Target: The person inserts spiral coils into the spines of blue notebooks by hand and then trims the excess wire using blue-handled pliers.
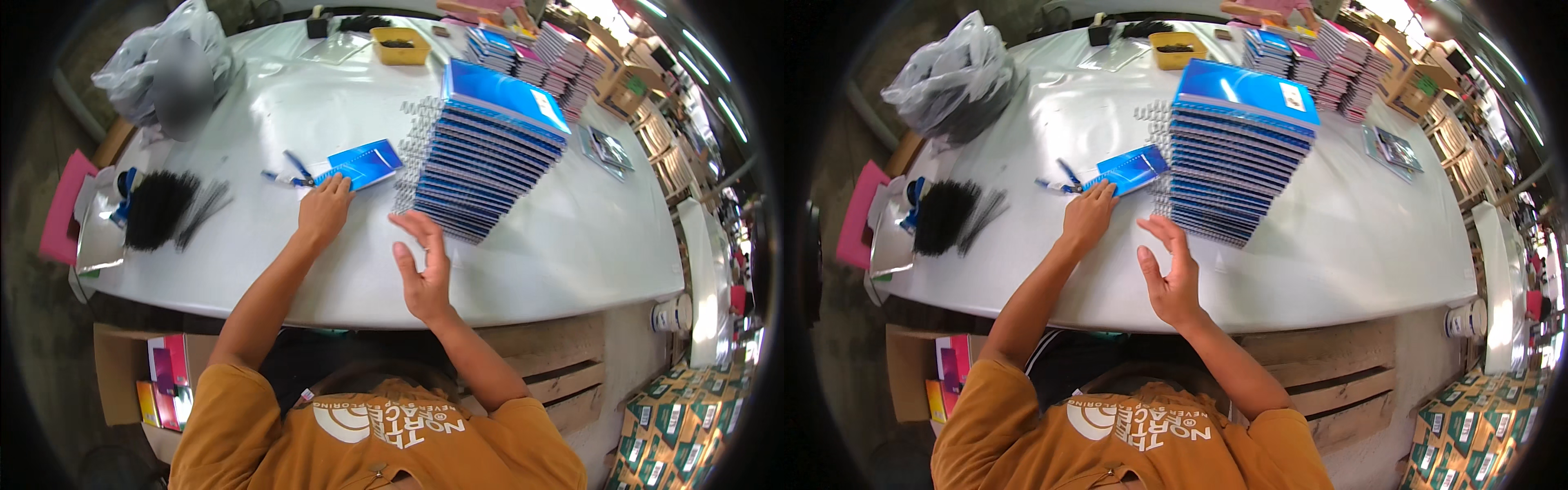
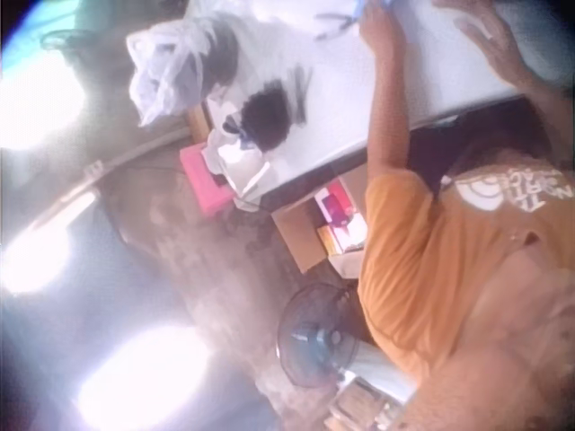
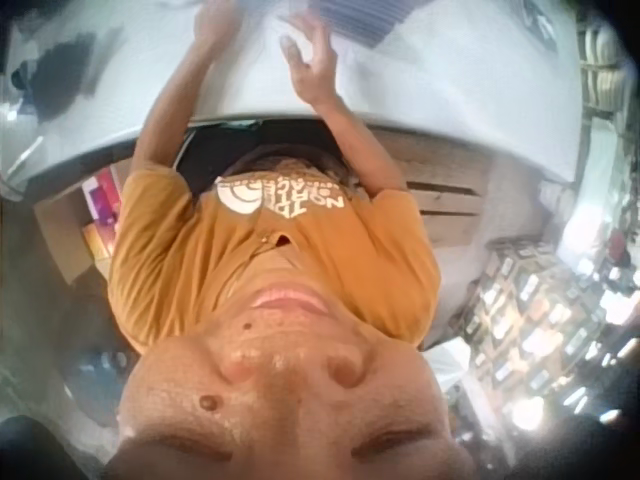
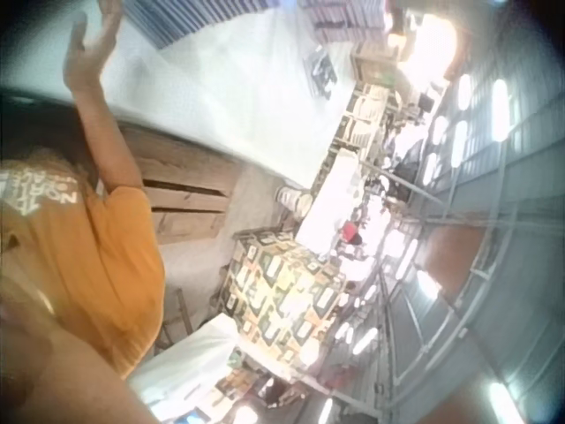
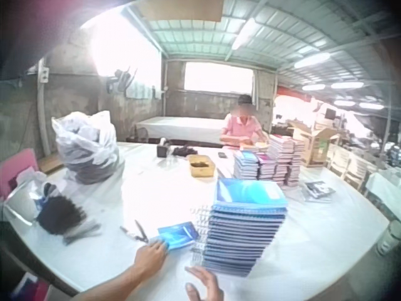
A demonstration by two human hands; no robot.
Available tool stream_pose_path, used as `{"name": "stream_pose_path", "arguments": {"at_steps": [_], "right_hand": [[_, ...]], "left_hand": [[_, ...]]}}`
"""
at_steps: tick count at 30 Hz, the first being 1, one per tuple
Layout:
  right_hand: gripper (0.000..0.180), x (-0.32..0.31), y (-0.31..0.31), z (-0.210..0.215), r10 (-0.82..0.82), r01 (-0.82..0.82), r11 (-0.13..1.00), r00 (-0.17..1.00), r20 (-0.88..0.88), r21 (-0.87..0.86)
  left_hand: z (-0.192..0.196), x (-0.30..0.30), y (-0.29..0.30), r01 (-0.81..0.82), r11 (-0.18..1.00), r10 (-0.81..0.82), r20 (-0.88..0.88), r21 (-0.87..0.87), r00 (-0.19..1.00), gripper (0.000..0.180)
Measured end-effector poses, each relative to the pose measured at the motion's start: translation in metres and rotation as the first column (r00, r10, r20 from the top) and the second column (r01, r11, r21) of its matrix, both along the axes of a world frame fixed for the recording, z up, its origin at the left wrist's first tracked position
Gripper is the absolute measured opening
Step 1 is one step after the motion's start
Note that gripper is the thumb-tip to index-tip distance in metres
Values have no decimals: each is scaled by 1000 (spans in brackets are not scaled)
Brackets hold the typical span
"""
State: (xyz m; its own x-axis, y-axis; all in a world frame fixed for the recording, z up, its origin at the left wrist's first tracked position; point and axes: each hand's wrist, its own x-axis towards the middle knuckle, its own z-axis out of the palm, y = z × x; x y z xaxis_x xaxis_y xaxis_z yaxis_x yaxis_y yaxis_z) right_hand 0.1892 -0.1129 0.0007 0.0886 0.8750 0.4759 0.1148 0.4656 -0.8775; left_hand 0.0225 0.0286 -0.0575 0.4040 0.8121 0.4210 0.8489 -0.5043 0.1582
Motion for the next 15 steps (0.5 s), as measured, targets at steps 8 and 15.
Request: {"name": "stream_pose_path", "arguments": {"at_steps": [8, 15], "right_hand": [[73, -65, 45, -44, 351, -474, 861, 816, -460, -184], [50, -38, 82, 5, 417, -858, 411, 477, -773, -308]], "left_hand": [[64, -27, -91, -146, 971, 206, 356, -189, 911, 15], [79, -80, -123, 128, 974, -110, -103, 186, 989, 29]]}}
